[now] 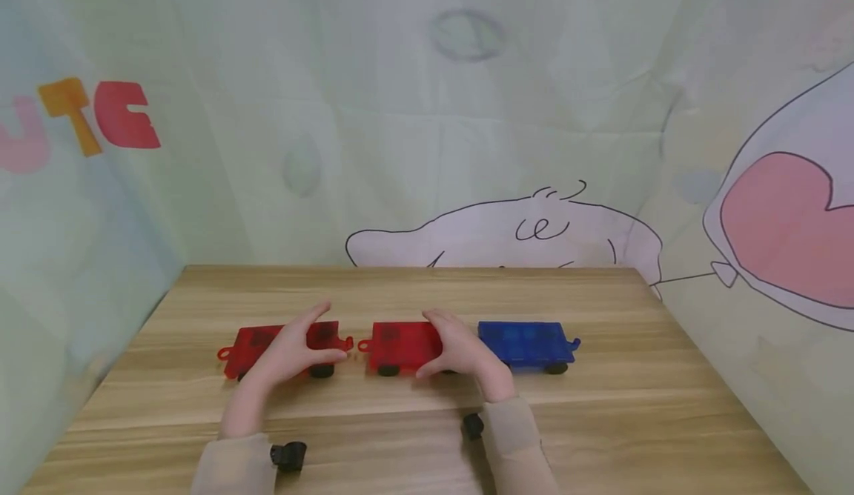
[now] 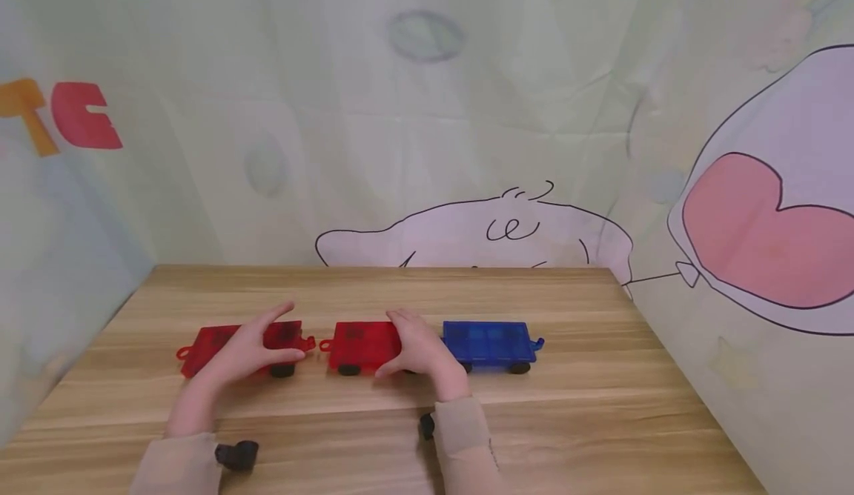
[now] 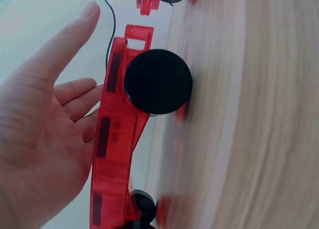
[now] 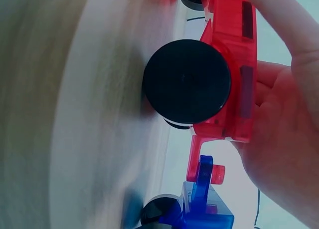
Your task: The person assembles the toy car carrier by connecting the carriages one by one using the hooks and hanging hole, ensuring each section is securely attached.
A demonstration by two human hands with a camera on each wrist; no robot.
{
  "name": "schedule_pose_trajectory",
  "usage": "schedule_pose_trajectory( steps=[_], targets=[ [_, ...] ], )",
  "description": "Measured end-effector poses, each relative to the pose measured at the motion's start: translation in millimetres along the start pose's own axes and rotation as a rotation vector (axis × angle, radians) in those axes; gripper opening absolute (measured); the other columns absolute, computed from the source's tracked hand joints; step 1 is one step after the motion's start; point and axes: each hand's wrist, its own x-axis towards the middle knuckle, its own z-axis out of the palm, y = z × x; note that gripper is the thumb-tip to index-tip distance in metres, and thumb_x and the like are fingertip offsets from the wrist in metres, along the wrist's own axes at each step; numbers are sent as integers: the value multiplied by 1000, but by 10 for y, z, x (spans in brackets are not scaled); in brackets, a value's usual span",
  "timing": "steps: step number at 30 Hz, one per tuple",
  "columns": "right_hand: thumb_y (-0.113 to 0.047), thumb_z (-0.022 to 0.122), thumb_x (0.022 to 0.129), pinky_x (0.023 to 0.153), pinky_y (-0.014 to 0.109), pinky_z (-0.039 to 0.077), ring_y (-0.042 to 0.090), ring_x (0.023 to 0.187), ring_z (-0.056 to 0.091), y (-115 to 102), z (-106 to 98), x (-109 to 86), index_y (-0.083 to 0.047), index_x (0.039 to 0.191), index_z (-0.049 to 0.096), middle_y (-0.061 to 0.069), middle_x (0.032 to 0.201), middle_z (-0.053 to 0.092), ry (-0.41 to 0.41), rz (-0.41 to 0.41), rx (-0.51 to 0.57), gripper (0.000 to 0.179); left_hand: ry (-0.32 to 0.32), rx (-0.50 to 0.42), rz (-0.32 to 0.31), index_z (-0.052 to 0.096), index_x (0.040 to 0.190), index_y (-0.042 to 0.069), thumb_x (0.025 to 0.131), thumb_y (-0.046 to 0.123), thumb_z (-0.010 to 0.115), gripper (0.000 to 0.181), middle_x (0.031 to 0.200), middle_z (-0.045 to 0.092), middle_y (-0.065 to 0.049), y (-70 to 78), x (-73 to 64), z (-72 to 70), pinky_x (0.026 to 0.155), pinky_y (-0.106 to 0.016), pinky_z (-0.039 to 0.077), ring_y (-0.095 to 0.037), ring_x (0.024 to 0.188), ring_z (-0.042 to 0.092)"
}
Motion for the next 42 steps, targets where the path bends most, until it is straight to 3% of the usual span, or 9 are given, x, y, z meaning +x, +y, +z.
schedule_pose_trajectory(
  steps=[10,24,42],
  targets=[
    [-25,88,71,115,52,34,40,141,35,-28,2,-15,0,147,39,21,153,38,-26,1,-38,94,-24,45,-28,32,147,-7,77,30,82,94,151,33,-32,-63,-25,-49,111,-69,21,-53,139,24],
    [-16,84,76,115,50,34,37,140,37,-37,-5,-20,3,146,38,21,151,41,-39,-29,-31,86,-54,28,-9,37,145,-7,70,24,87,96,145,43,-29,-73,-35,-40,107,-62,36,-46,132,39],
    [-18,83,77,113,50,37,35,139,39,-26,-8,-21,-1,148,38,17,151,40,-39,-13,17,86,-65,23,-14,39,145,-4,70,22,87,93,142,48,-26,-86,-36,-49,103,-61,41,-42,126,45]
  ],
)
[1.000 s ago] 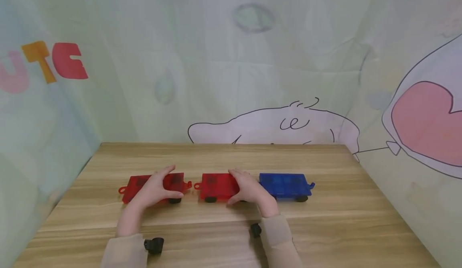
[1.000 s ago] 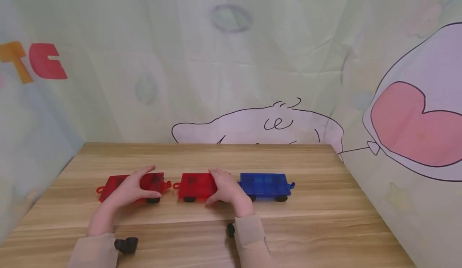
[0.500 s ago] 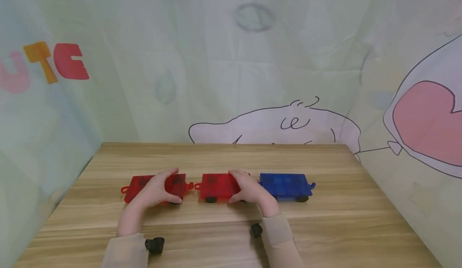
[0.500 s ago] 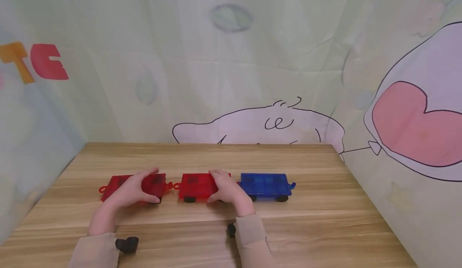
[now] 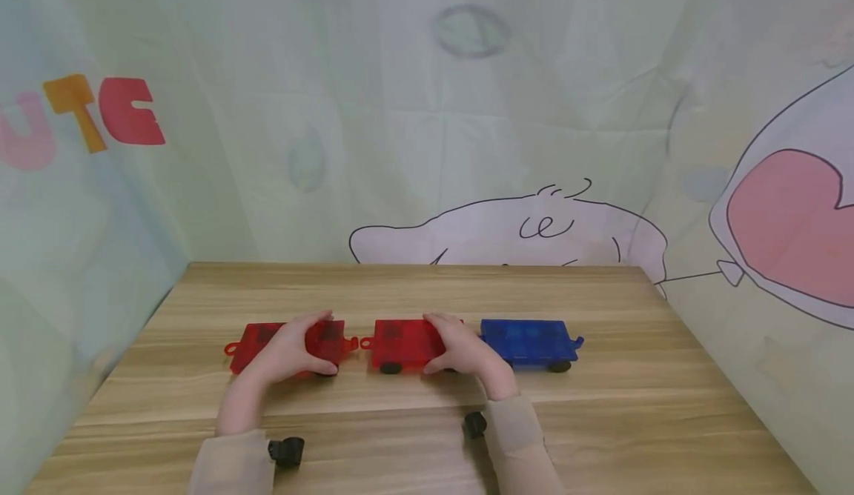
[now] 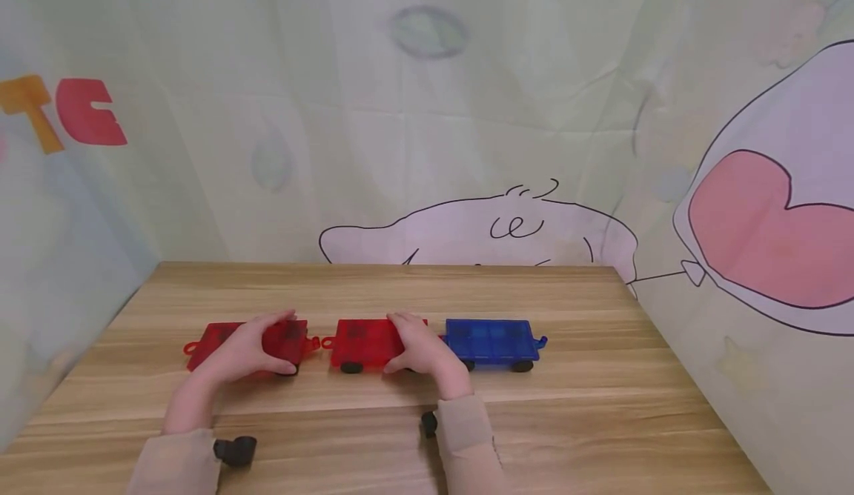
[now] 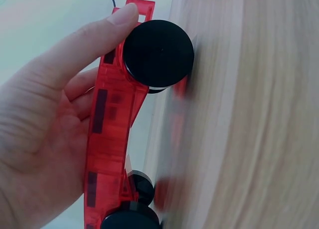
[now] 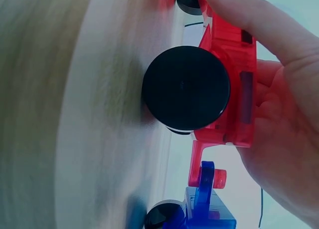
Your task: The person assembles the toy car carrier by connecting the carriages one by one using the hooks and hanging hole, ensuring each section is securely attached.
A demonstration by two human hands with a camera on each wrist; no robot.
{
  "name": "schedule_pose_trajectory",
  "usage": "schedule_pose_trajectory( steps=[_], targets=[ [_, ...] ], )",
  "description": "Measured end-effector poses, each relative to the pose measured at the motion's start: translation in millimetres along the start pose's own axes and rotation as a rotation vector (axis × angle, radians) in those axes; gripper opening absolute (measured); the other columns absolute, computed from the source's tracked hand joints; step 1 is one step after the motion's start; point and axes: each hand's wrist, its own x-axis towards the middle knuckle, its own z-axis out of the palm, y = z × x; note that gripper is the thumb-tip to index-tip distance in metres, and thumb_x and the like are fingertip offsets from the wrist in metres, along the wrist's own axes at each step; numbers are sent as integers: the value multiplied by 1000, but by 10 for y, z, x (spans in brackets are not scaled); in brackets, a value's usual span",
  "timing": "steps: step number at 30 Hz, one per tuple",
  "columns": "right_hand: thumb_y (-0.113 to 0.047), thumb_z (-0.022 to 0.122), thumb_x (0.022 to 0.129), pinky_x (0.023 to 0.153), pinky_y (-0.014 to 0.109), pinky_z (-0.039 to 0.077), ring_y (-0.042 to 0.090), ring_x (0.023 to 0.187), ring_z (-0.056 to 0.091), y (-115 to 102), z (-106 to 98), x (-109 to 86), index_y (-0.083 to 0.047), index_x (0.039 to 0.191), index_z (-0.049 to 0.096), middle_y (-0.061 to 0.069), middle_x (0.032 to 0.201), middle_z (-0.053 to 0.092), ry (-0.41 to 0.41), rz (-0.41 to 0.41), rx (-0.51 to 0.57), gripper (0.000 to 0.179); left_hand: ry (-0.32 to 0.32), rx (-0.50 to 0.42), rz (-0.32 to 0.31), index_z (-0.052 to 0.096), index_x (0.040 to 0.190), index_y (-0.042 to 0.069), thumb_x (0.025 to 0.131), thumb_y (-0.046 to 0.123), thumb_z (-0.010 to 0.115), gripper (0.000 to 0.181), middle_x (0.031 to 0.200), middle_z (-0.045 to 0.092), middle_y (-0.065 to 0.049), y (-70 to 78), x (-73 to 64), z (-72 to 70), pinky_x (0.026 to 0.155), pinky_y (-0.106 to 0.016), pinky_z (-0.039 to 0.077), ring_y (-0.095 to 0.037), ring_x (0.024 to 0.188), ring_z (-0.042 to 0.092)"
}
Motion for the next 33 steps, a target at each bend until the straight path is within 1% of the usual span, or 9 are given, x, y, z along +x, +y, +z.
schedule_pose_trajectory(
  steps=[9,15,24,33],
  targets=[
    [-18,82,77,111,51,38,35,136,41,18,-5,-4,0,148,38,18,150,42,5,-4,23,85,-4,-4,-5,38,146,-4,71,23,87,93,142,47,-26,11,-10,-9,104,-61,41,-43,127,44],
    [-18,81,79,111,51,39,34,135,42,32,-6,-4,-2,149,37,16,150,42,0,5,39,84,-4,-1,0,39,146,-4,71,23,87,93,142,48,-25,20,-10,-8,103,-61,42,-42,126,44],
    [-17,81,79,109,52,41,33,134,43,55,-26,-24,-5,149,36,14,148,44,9,22,76,84,-8,11,-9,39,145,-3,71,23,87,93,141,48,-25,47,4,6,102,-61,42,-42,126,44],
    [-16,81,79,108,52,42,34,131,45,58,-44,-39,-3,148,37,16,146,46,11,3,97,83,4,16,6,40,145,-3,70,24,88,92,141,48,-24,43,19,44,102,-60,43,-42,126,44]
  ],
)
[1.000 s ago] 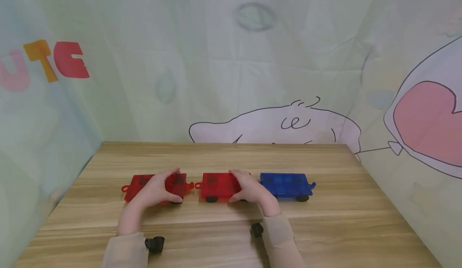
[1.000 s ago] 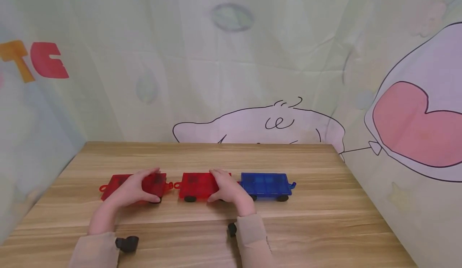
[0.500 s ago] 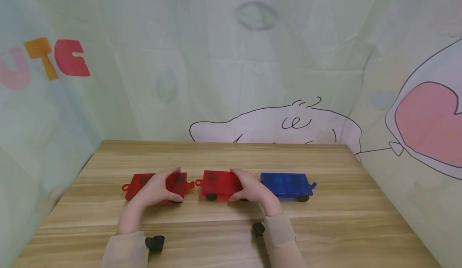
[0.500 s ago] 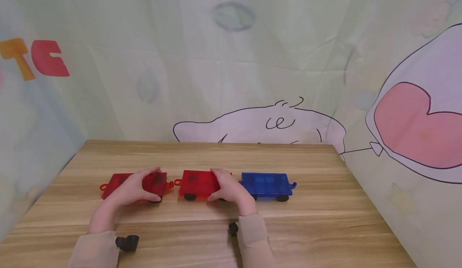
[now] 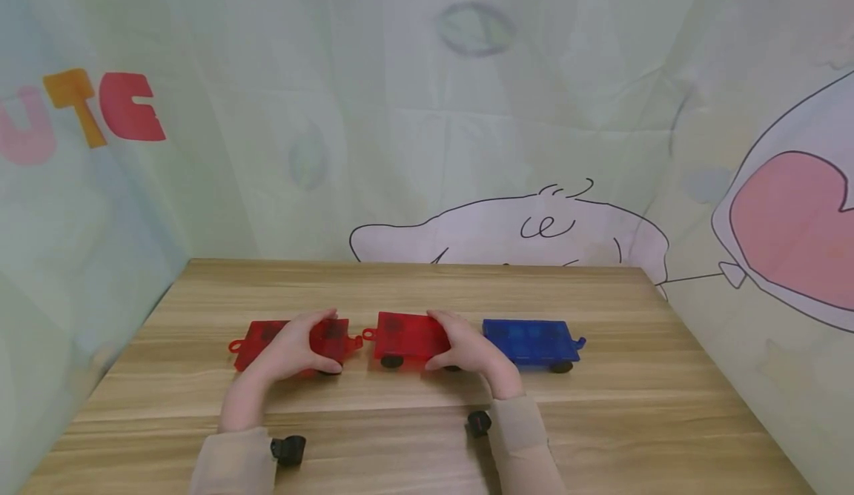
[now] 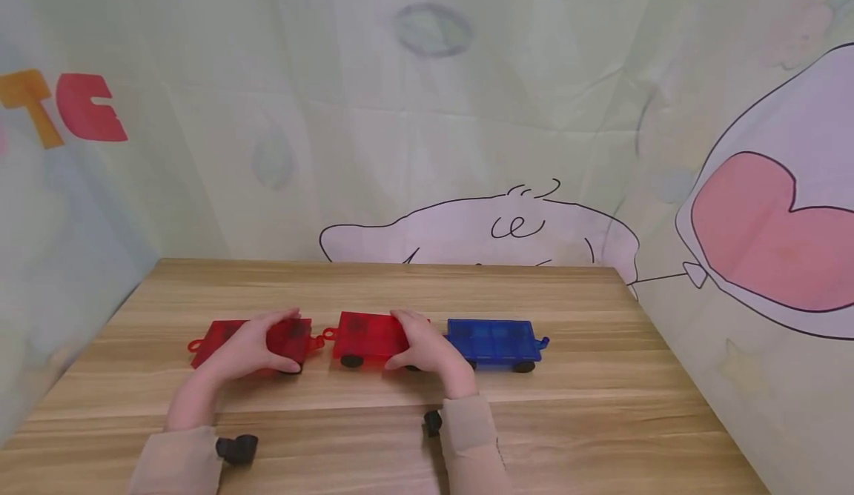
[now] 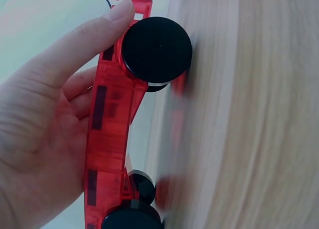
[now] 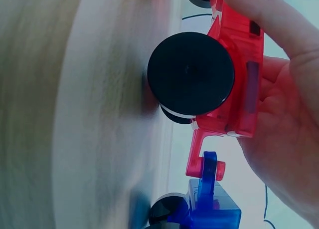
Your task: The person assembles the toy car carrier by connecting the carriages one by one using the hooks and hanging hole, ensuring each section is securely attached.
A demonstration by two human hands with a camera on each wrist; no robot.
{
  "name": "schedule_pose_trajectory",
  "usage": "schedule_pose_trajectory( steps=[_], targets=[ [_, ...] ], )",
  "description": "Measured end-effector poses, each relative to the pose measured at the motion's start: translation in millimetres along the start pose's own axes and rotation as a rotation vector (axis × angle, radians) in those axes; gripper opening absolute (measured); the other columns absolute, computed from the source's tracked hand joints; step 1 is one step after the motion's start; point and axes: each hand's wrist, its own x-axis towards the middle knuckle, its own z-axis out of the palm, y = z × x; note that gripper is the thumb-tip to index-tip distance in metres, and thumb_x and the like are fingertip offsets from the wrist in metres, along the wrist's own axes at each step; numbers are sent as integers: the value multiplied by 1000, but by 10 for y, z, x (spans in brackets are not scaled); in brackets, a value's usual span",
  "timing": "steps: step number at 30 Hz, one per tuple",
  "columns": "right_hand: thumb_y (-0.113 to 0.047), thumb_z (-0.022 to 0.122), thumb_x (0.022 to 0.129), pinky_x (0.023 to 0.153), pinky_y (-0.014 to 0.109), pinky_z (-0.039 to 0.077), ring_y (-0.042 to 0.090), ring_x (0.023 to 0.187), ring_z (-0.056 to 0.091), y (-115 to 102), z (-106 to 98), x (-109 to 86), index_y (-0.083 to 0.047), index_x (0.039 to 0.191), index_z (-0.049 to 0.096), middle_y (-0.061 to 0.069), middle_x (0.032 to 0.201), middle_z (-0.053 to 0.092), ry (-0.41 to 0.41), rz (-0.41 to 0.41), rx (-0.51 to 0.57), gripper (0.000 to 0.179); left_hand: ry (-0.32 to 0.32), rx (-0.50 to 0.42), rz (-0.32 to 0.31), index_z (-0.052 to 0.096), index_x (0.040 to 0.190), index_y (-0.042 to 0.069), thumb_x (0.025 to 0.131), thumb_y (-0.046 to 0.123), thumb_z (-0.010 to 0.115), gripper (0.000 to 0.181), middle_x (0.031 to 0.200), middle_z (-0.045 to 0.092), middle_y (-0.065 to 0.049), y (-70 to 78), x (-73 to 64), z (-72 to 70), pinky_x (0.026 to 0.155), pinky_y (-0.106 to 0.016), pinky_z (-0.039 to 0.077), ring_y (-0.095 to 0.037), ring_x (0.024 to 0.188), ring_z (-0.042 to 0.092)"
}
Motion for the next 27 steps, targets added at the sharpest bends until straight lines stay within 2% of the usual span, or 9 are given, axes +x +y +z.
schedule_pose_trajectory(
  steps=[27],
  targets=[
    [-18,81,79,110,51,40,34,135,42,1,-6,7,-3,149,37,15,149,44,-19,-14,-18,84,-5,16,4,41,145,-2,71,25,87,92,141,49,-23,70,33,52,103,-59,42,-41,127,44]
  ],
)
